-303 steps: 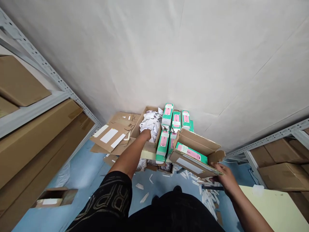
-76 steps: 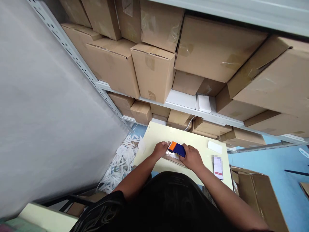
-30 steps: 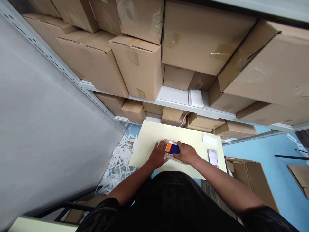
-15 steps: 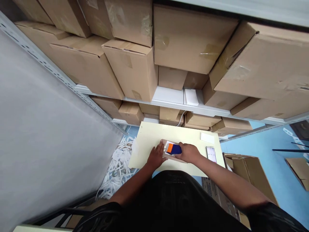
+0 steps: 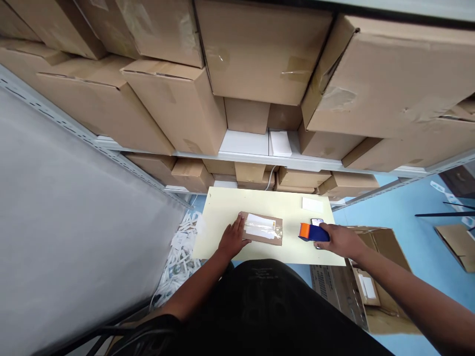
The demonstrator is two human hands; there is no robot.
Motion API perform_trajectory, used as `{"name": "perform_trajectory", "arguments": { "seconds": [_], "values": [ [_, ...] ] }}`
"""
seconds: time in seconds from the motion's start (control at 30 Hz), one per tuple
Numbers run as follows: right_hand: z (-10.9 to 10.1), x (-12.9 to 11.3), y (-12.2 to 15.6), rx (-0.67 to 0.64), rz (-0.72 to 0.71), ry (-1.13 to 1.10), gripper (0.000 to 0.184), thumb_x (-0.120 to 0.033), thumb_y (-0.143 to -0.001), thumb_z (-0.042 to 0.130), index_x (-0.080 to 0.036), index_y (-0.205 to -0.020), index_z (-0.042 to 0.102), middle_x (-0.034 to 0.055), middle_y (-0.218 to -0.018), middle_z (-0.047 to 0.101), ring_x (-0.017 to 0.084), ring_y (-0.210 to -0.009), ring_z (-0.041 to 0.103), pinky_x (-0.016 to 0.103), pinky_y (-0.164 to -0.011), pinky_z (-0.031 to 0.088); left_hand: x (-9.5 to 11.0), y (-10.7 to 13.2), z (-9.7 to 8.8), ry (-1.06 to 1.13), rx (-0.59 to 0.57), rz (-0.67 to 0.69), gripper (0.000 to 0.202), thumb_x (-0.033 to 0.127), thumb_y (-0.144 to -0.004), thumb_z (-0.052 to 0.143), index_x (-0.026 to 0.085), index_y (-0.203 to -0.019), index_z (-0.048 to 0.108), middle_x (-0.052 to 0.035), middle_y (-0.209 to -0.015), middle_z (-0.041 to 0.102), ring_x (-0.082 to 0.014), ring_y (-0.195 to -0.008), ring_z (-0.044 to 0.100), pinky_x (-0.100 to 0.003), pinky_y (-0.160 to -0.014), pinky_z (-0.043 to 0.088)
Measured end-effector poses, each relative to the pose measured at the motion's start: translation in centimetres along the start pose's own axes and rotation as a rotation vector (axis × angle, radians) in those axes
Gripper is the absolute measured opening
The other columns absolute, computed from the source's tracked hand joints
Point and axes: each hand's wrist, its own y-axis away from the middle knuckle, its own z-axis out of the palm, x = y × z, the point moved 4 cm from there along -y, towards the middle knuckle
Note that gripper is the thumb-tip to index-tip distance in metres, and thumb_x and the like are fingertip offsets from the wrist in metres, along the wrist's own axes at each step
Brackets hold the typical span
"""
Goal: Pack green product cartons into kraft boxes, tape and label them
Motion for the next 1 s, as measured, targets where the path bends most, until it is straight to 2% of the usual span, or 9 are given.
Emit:
{"name": "perform_trajectory", "arguments": {
  "seconds": [0.07,0.13,0.33,0.4,0.5,0.63,0.73,0.83,1.0],
  "values": [
    [1.2,1.1,-0.3,-0.026,0.002,0.005,0.066,-0.066,-0.091,0.058,-0.021,-0.139,0.057,0.018,-0.122,0.073,0.035,-0.105,0.069,0.037,-0.081,0.044,0.0,0.0,0.0,-0.008,0.005,-0.002,0.1,0.055,-0.094,0.062,0.014,-0.167,0.006,-0.0224,-0.172,0.01,-0.0371,-0.151,0.037,-0.048,-0.115,0.038],
    [2.6,1.0,-1.2,-0.059,0.008,0.018,0.065,-0.065,-0.091,0.058,-0.02,-0.136,0.059,0.0187,-0.12,0.073,0.036,-0.105,0.069,0.039,-0.081,0.045,0.1,0.0,0.0,-0.008,0.01,-0.005,0.101,0.055,-0.094,0.062,0.014,-0.167,0.004,-0.0224,-0.172,0.009,-0.0372,-0.15,0.039,-0.048,-0.115,0.039],
    [6.5,-3.1,-5.9,-0.108,0.085,-0.096,0.059,-0.064,-0.085,0.066,-0.019,-0.122,0.065,0.0162,-0.108,0.075,0.033,-0.103,0.07,0.037,-0.081,0.046,0.2,-0.1,-0.1,0.008,0.006,-0.012,0.103,0.052,-0.093,0.065,0.015,-0.166,0.003,-0.0217,-0.172,0.007,-0.0374,-0.142,0.05,-0.045,-0.112,0.044],
    [7.6,-3.8,-7.4,-0.148,0.173,-0.234,0.059,-0.068,-0.08,0.07,-0.019,-0.113,0.069,0.0139,-0.102,0.076,0.032,-0.096,0.071,0.035,-0.077,0.048,0.2,-0.1,-0.1,0.014,0.002,-0.012,0.105,0.05,-0.092,0.067,0.015,-0.166,0.002,-0.0222,-0.172,0.005,-0.0371,-0.139,0.053,-0.045,-0.11,0.046],
    [10.1,-3.7,-8.4,-0.278,0.343,-0.581,0.058,-0.07,-0.072,0.076,-0.016,-0.094,0.072,0.0124,-0.09,0.076,0.028,-0.083,0.072,0.032,-0.07,0.049,0.2,-0.1,-0.1,0.027,0.001,-0.005,0.107,0.048,-0.09,0.068,0.015,-0.166,0.0,-0.0219,-0.173,0.003,-0.0369,-0.138,0.053,-0.044,-0.107,0.049],
    [14.4,-3.0,-6.5,-0.385,0.535,-0.95,0.054,-0.068,-0.072,0.078,-0.014,-0.078,0.07,0.0133,-0.083,0.076,0.026,-0.074,0.072,0.03,-0.061,0.051,0.1,0.0,-0.1,0.048,-0.005,-0.021,0.107,0.047,-0.089,0.069,0.017,-0.166,0.001,-0.0203,-0.173,0.004,-0.0374,-0.135,0.057,-0.044,-0.101,0.053],
    [17.1,-3.0,-4.1,-0.325,0.567,-1.086,0.055,-0.068,-0.074,0.076,-0.015,-0.085,0.068,0.0143,-0.09,0.078,0.027,-0.08,0.074,0.03,-0.063,0.053,0.0,0.1,0.0,0.084,-0.017,-0.04,0.104,0.048,-0.089,0.068,0.021,-0.166,0.003,-0.0183,-0.174,0.003,-0.0372,-0.131,0.06,-0.043,-0.098,0.054],
    [18.7,-2.9,-2.5,-0.163,0.589,-1.167,0.058,-0.067,-0.074,0.076,-0.017,-0.102,0.065,0.0124,-0.1,0.078,0.027,-0.087,0.076,0.029,-0.066,0.055,-0.1,0.2,0.0,0.125,-0.025,-0.059,0.104,0.048,-0.089,0.069,0.023,-0.166,0.004,-0.0171,-0.174,0.002,-0.0371,-0.131,0.06,-0.042,-0.097,0.054],
    [19.4,-2.9,-3.5,0.064,0.692,-1.134,0.059,-0.064,-0.075,0.075,-0.02,-0.111,0.062,0.01,-0.096,0.078,0.025,-0.083,0.076,0.03,-0.065,0.054,0.0,0.3,-0.1,0.179,-0.027,-0.08,0.107,0.045,-0.086,0.073,0.023,-0.166,0.006,-0.0185,-0.174,0.001,-0.04,-0.135,0.057,-0.044,-0.096,0.055]
  ]
}}
